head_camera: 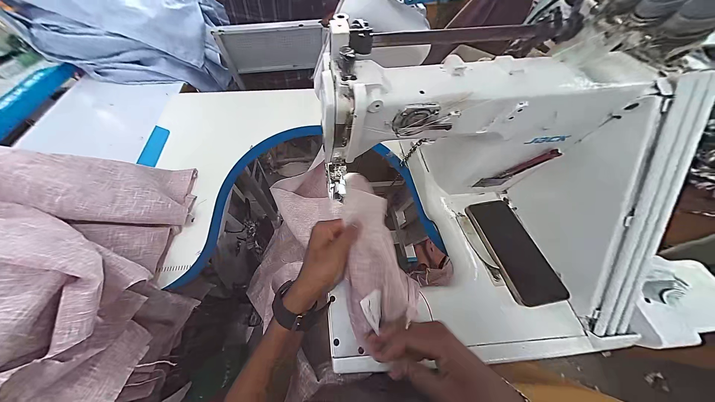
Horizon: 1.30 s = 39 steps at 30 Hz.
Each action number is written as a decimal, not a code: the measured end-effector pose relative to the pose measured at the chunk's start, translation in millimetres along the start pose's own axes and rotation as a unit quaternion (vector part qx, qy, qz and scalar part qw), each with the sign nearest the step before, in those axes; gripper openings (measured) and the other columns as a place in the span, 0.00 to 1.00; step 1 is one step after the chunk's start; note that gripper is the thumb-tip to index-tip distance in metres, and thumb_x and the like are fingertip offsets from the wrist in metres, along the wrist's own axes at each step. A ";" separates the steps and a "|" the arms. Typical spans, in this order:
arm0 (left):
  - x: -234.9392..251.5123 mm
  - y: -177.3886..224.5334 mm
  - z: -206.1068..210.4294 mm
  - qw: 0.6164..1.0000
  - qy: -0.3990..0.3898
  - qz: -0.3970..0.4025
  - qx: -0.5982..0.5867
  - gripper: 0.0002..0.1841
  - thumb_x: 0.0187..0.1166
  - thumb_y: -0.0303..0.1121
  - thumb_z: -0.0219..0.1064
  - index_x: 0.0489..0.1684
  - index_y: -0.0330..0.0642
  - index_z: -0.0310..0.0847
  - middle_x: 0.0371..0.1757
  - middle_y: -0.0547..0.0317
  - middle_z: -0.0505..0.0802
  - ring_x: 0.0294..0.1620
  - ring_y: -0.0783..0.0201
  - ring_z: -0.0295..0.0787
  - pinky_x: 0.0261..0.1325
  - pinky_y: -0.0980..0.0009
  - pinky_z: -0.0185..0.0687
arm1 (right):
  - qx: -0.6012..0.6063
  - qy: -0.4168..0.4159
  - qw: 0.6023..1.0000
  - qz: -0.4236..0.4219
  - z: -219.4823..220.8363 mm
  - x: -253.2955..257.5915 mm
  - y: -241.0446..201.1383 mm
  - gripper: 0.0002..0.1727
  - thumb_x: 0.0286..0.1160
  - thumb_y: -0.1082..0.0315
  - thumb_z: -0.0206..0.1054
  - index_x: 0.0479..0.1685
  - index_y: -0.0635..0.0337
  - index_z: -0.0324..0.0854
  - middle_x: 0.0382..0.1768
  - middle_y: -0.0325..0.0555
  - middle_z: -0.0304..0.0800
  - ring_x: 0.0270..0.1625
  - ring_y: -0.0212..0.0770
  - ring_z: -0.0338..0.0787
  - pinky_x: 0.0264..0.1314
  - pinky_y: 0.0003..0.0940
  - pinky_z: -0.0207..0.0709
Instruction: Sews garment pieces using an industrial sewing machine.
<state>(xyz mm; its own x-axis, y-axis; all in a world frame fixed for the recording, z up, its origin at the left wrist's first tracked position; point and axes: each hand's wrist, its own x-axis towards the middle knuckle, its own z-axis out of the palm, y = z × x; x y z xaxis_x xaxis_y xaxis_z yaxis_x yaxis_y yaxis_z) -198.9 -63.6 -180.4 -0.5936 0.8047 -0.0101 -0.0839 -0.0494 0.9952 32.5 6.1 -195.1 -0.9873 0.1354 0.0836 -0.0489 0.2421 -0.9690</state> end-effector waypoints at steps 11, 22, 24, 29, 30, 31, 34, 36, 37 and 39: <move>-17.2 30.5 9.1 0.962 0.133 0.115 -0.208 0.27 0.89 0.25 0.37 0.26 0.45 0.86 0.25 0.66 0.94 0.29 0.77 0.93 0.38 0.77 0.91 | -0.032 0.259 0.965 -0.018 19.7 83.7 -29.3 0.28 0.74 0.53 0.73 0.63 0.69 0.81 0.49 0.40 0.94 0.43 0.22 0.91 0.46 0.18 0.86; -50.0 -51.3 -158.7 0.942 0.202 -0.048 0.264 0.24 0.71 0.21 0.70 0.70 0.26 0.80 0.69 0.32 0.87 0.73 0.40 0.82 0.76 0.39 0.72 | -0.271 0.493 0.818 0.118 -142.2 68.8 -54.7 0.11 0.85 0.68 0.61 0.40 0.69 0.83 0.31 0.40 0.82 0.33 0.24 0.79 0.41 0.25 0.76; -55.5 -53.4 -166.9 0.924 0.233 -0.044 0.300 0.32 0.69 0.16 0.65 0.80 0.28 0.71 0.76 0.29 0.82 0.77 0.34 0.78 0.78 0.35 0.68 | -0.389 0.483 0.776 0.114 -132.6 82.1 -58.6 0.17 0.85 0.68 0.60 0.56 0.77 0.82 0.46 0.62 0.89 0.47 0.43 0.85 0.55 0.42 0.77; -47.7 -23.6 -45.9 0.874 0.148 0.154 0.437 0.23 0.64 0.17 0.69 0.62 0.33 0.86 0.49 0.43 0.94 0.30 0.47 0.94 0.28 0.49 0.88 | -0.525 0.091 0.846 -0.013 6.1 181.3 -13.7 0.14 0.73 0.75 0.64 0.52 0.70 0.90 0.33 0.65 0.92 0.37 0.64 0.95 0.39 0.60 0.85; -58.4 -25.2 -44.8 0.873 0.139 0.133 0.449 0.24 0.65 0.19 0.70 0.65 0.35 0.86 0.50 0.43 0.94 0.30 0.47 0.94 0.28 0.50 0.88 | -0.528 0.063 0.847 -0.016 -1.0 191.9 -9.9 0.12 0.73 0.77 0.64 0.48 0.67 0.92 0.34 0.63 0.93 0.38 0.64 0.95 0.41 0.62 0.85; -74.1 -25.7 -54.0 0.879 0.130 0.082 0.451 0.24 0.65 0.19 0.73 0.64 0.34 0.86 0.49 0.40 0.94 0.35 0.42 0.95 0.34 0.45 0.89 | -0.534 0.071 0.842 -0.017 -20.2 196.6 -10.8 0.11 0.72 0.78 0.65 0.45 0.68 0.92 0.36 0.63 0.94 0.40 0.65 0.96 0.43 0.64 0.86; -124.8 -8.0 -87.8 0.906 -0.018 -0.030 0.422 0.08 0.66 0.20 0.74 0.40 0.27 0.90 0.31 0.33 0.92 0.35 0.33 0.92 0.42 0.34 0.82 | -0.524 0.133 0.839 -0.069 -60.3 191.6 -0.8 0.09 0.69 0.78 0.64 0.38 0.71 0.90 0.31 0.61 0.93 0.35 0.61 0.95 0.39 0.59 0.85; -139.0 15.8 -56.6 0.917 -0.165 0.024 0.362 0.08 0.74 0.26 0.72 0.31 0.28 0.88 0.24 0.39 0.90 0.28 0.40 0.91 0.36 0.42 0.83 | -0.496 0.125 0.856 -0.071 -46.4 170.8 17.6 0.09 0.70 0.77 0.63 0.39 0.71 0.90 0.31 0.61 0.93 0.33 0.60 0.95 0.36 0.57 0.87; -126.4 21.5 -41.7 0.925 -0.185 0.052 0.328 0.10 0.77 0.29 0.70 0.29 0.29 0.87 0.23 0.42 0.89 0.27 0.44 0.90 0.34 0.46 0.81 | -0.478 0.125 0.866 -0.074 -36.3 168.7 22.5 0.10 0.71 0.77 0.63 0.40 0.70 0.90 0.31 0.61 0.92 0.32 0.60 0.94 0.34 0.56 0.85; -69.3 7.9 -27.0 0.929 -0.066 0.094 0.352 0.10 0.77 0.32 0.70 0.38 0.32 0.91 0.31 0.44 0.93 0.33 0.49 0.93 0.40 0.50 0.88 | -0.454 0.128 0.878 -0.077 -31.3 171.9 17.2 0.14 0.69 0.74 0.64 0.49 0.69 0.91 0.34 0.60 0.94 0.34 0.60 0.95 0.34 0.57 0.86</move>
<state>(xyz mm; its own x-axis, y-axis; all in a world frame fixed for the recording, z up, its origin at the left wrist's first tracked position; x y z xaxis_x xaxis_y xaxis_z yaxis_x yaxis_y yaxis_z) -180.1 -135.7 -174.4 -0.4376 0.8888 0.1363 0.5829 0.1650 0.7956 -133.3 63.6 -190.1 -0.9077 0.2162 0.3595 0.0760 0.9275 -0.3660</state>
